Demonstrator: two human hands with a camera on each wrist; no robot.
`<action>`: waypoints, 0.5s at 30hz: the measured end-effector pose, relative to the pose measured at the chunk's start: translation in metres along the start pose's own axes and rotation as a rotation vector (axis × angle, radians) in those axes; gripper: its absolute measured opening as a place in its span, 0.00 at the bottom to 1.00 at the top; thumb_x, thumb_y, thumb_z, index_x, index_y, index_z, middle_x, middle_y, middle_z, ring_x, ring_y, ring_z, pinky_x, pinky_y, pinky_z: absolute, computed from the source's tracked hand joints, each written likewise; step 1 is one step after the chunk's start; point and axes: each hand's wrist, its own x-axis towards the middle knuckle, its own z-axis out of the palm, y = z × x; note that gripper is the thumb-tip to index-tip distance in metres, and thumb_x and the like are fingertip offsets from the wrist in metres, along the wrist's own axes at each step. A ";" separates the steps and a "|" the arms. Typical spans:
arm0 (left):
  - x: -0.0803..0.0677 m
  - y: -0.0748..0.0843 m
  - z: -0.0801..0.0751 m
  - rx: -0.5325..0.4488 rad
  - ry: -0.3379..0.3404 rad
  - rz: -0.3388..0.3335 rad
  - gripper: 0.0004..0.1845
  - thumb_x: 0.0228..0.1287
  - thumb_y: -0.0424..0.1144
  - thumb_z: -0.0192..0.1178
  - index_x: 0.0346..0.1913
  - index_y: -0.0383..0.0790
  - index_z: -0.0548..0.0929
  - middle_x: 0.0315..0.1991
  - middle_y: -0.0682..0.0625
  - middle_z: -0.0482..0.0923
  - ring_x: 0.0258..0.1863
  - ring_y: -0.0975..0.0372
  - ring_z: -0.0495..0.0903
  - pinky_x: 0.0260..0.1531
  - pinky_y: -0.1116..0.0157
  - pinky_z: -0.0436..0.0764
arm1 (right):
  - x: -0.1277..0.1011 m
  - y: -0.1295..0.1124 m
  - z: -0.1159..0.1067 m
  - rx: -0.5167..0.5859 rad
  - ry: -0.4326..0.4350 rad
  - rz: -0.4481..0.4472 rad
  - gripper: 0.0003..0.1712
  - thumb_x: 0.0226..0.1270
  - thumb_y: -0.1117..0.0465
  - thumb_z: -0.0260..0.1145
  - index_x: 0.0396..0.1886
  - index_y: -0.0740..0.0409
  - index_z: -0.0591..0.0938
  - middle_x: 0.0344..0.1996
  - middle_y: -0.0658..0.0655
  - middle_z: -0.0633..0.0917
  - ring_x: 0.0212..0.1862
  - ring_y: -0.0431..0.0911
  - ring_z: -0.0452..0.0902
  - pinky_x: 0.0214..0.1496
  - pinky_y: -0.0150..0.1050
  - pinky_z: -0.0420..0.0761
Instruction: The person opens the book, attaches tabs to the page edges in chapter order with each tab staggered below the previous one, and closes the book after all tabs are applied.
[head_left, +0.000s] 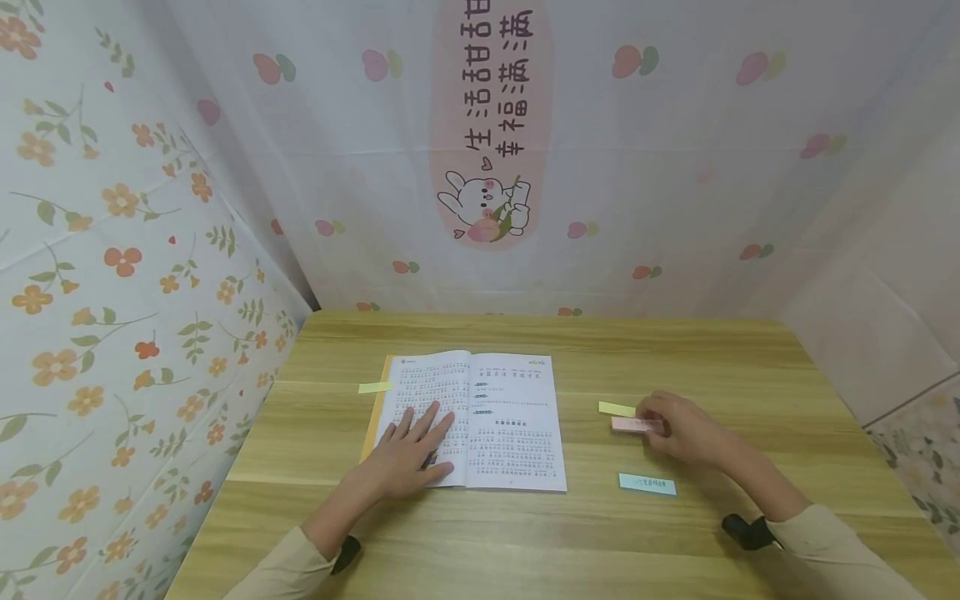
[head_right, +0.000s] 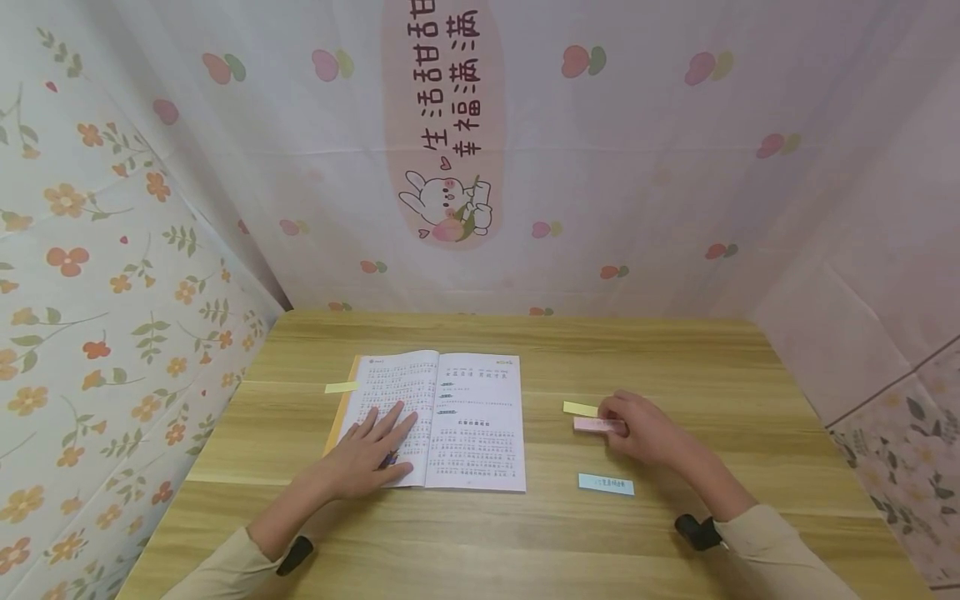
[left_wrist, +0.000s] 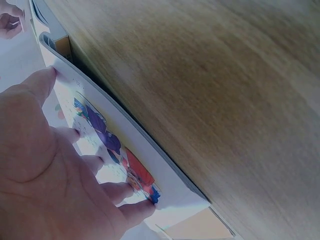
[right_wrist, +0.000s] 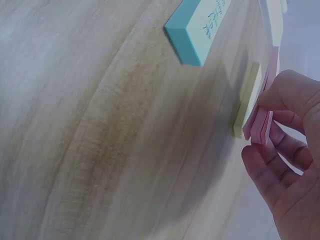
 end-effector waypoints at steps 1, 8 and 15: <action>0.000 0.000 0.000 -0.001 -0.001 -0.001 0.40 0.75 0.59 0.53 0.82 0.48 0.55 0.81 0.43 0.44 0.76 0.34 0.42 0.67 0.33 0.50 | 0.001 0.000 0.000 -0.002 0.004 -0.004 0.15 0.54 0.72 0.74 0.40 0.55 0.83 0.35 0.46 0.78 0.33 0.42 0.71 0.31 0.35 0.73; -0.001 -0.001 0.000 -0.003 -0.003 -0.003 0.40 0.76 0.59 0.53 0.82 0.48 0.55 0.81 0.43 0.44 0.76 0.35 0.42 0.68 0.33 0.50 | 0.006 -0.005 -0.002 -0.019 0.016 -0.022 0.15 0.55 0.72 0.74 0.40 0.55 0.83 0.37 0.45 0.79 0.36 0.41 0.72 0.36 0.38 0.77; 0.000 -0.001 0.000 -0.004 -0.005 -0.002 0.39 0.76 0.59 0.53 0.82 0.48 0.55 0.81 0.43 0.44 0.76 0.34 0.42 0.68 0.33 0.50 | 0.012 -0.012 -0.004 -0.009 0.033 -0.053 0.15 0.55 0.73 0.73 0.41 0.55 0.83 0.38 0.46 0.81 0.39 0.42 0.76 0.39 0.41 0.81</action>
